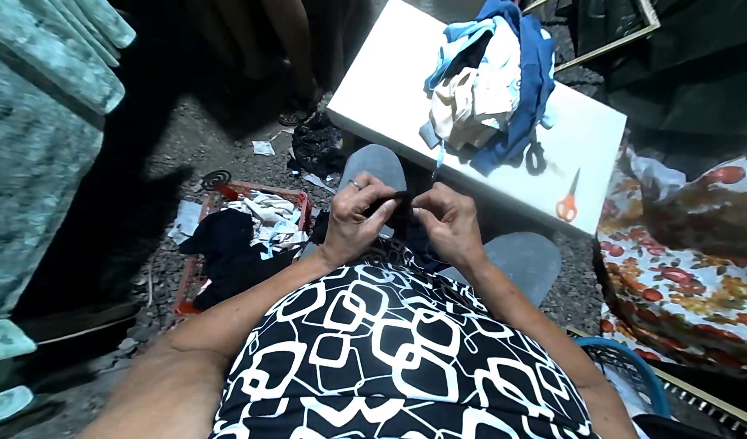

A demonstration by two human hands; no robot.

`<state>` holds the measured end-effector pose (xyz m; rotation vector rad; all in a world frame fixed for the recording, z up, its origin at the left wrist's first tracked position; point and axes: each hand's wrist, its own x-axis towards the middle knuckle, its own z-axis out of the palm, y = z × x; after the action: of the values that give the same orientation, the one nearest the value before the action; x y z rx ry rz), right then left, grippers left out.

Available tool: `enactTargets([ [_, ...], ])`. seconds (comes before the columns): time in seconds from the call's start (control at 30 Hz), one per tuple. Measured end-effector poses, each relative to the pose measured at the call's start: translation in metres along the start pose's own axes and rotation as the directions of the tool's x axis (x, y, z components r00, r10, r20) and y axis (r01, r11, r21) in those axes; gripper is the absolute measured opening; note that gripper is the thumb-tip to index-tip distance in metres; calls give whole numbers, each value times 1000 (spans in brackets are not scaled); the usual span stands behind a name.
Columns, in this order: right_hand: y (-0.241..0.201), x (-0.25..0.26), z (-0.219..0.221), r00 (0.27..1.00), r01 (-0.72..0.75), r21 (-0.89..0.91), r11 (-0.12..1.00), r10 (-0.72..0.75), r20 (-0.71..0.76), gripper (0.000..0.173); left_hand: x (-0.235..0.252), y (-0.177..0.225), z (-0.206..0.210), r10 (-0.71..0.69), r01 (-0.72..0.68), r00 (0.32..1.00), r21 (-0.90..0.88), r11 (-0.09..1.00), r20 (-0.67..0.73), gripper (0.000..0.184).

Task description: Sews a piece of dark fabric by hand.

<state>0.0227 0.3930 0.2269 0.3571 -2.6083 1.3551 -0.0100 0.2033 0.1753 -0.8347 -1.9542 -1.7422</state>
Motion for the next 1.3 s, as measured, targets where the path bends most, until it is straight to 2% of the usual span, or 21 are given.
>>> enactTargets([
  [0.1, 0, 2, -4, 1000, 7, 46, 999, -7, 11, 8, 4, 1, 1, -201, 191, 979, -207, 960, -30, 9],
  [0.17, 2, 1, -4, 1000, -11, 90, 996, 10, 18, 8, 7, 5, 1, -411, 394, 911, -390, 832, 41, 9],
  [0.23, 4, 1, -5, 999, -43, 141, 989, 39, 32, 8, 9, 7, 0, -553, 538, 820, -530, 655, 148, 8],
  [0.33, 6, 1, -8, 995, -82, 199, 977, 71, 63, 8, 10, 8, -1, -636, 640, 718, -627, 445, 282, 11],
  [0.4, 7, 1, -8, 994, -98, 234, 967, 83, 72, 8, 12, 10, -3, -663, 686, 661, -640, 346, 350, 14],
  [0.6, 8, -1, -8, 989, -140, 327, 935, 116, 93, 10, 11, 9, -4, -664, 689, 633, -680, 251, 397, 15],
  [0.93, 15, 1, -9, 992, -76, 355, 932, 35, 119, 11, 12, 8, -4, -697, 807, 517, -555, 204, 496, 10],
  [1.0, 16, 1, -6, 991, -102, 400, 911, 57, 123, 10, 10, 9, -1, -699, 798, 540, -549, 248, 469, 9],
  [1.1, 14, -2, -2, 987, -147, 431, 890, 101, 128, 8, 7, 7, 2, -682, 714, 650, -578, 396, 336, 7],
  [1.2, 6, -5, -4, 986, -156, 374, 914, 122, 113, 9, 7, 8, 4, -670, 624, 718, -602, 498, 190, 7],
  [1.3, 4, -5, -7, 988, -147, 312, 939, 124, 92, 9, 5, 6, 3, -628, 573, 767, -576, 582, 129, 9],
])
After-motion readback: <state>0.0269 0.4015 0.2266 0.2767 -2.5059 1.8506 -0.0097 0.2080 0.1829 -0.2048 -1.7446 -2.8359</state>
